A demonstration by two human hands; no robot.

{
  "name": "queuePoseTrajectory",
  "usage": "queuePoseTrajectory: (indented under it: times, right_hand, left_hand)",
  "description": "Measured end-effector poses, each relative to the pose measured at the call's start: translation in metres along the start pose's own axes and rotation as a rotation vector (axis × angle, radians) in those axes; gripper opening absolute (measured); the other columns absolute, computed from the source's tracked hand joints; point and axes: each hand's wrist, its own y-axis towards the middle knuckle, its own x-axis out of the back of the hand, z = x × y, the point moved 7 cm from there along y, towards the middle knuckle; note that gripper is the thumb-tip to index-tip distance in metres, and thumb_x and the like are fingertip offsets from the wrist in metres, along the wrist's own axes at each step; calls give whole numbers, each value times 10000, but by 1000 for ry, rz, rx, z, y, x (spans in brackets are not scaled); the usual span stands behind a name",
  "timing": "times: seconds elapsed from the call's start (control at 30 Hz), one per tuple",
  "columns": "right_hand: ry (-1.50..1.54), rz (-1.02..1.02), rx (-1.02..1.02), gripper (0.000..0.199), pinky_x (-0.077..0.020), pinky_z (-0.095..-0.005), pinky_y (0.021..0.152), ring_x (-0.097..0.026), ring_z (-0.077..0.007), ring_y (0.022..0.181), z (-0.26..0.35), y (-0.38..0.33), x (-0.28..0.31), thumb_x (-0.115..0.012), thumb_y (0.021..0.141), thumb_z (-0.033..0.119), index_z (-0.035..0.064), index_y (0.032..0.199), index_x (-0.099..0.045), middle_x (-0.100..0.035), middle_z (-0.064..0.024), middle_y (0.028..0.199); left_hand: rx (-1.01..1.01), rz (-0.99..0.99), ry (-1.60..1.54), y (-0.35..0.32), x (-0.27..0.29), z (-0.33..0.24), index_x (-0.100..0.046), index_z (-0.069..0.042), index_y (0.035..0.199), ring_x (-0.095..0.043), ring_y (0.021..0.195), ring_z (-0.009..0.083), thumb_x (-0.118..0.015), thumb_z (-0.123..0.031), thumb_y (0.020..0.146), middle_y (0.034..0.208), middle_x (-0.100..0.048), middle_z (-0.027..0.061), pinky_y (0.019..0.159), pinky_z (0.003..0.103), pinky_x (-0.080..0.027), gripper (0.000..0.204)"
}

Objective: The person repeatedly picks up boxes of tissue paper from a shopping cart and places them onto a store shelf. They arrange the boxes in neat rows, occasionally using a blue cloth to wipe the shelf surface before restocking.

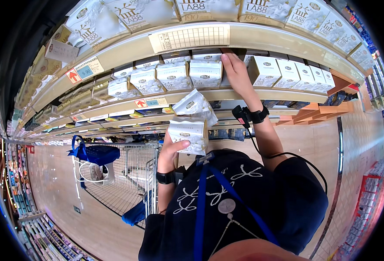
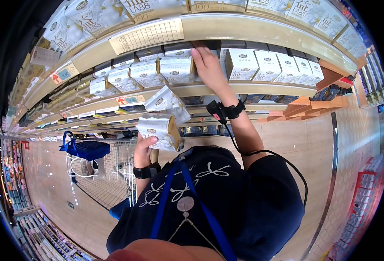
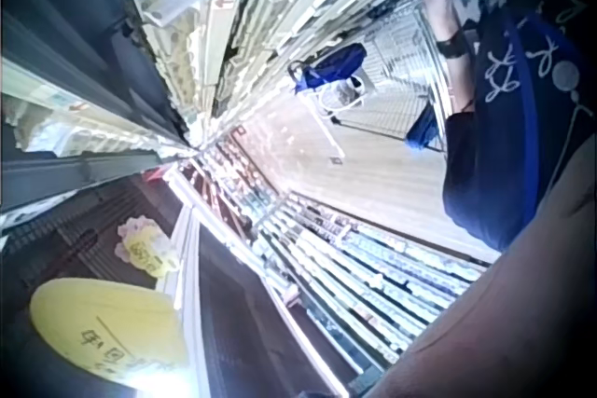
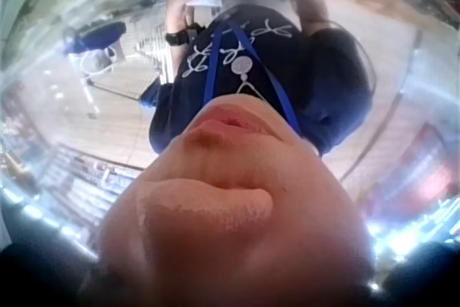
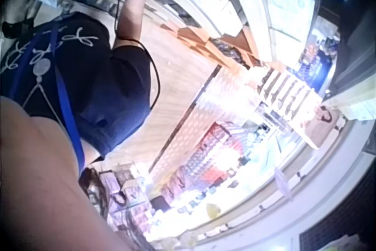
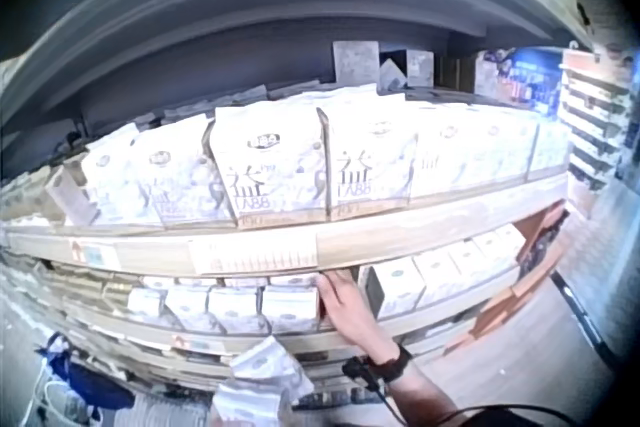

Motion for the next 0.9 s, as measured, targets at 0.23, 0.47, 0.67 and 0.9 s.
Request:
queuePoseTrajectory:
  times: [0.23, 0.47, 0.67, 0.9]
  right_hand:
    - [-94, 15, 110, 461, -384, -375, 968, -483, -406, 1133, 8, -21, 11, -417, 987, 285, -32, 1321, -412, -475, -232, 1258]
    - [-27, 112, 104, 370, -490, -332, 811, -585, -267, 987, 61, -78, 33, -590, 891, 176, 89, 1248, -552, -541, -136, 1188]
    - [9, 288, -75, 478, -474, -331, 849, -569, -269, 1006, 59, -111, 27, -616, 870, 195, 102, 1324, -498, -534, -128, 1217]
    - [528, -27, -501, 546, -461, -335, 911, -568, -208, 1078, -3, -143, 45, -574, 917, 306, 7, 1328, -373, -541, -145, 1208]
  left_hand:
    - [-20, 14, -5, 4, 2, 4, -378, 21, 1333, -553, 1108, 230, -753, -187, 663, 1210, -564, 140, 951, 341, -427, 796]
    - [49, 100, 71, 7, -11, 1, -407, 19, 1318, -554, 1095, 202, -746, -193, 670, 1193, -573, 124, 944, 319, -423, 761]
    - [35, 373, 211, 28, -50, -6, -428, 33, 1318, -481, 1208, 234, -788, -126, 587, 1313, -489, 162, 1015, 352, -366, 830]
    - [-113, 765, -33, 36, -98, -6, -492, -20, 1236, -301, 1342, 449, -775, -251, 568, 1457, -271, 304, 1078, 530, -287, 762]
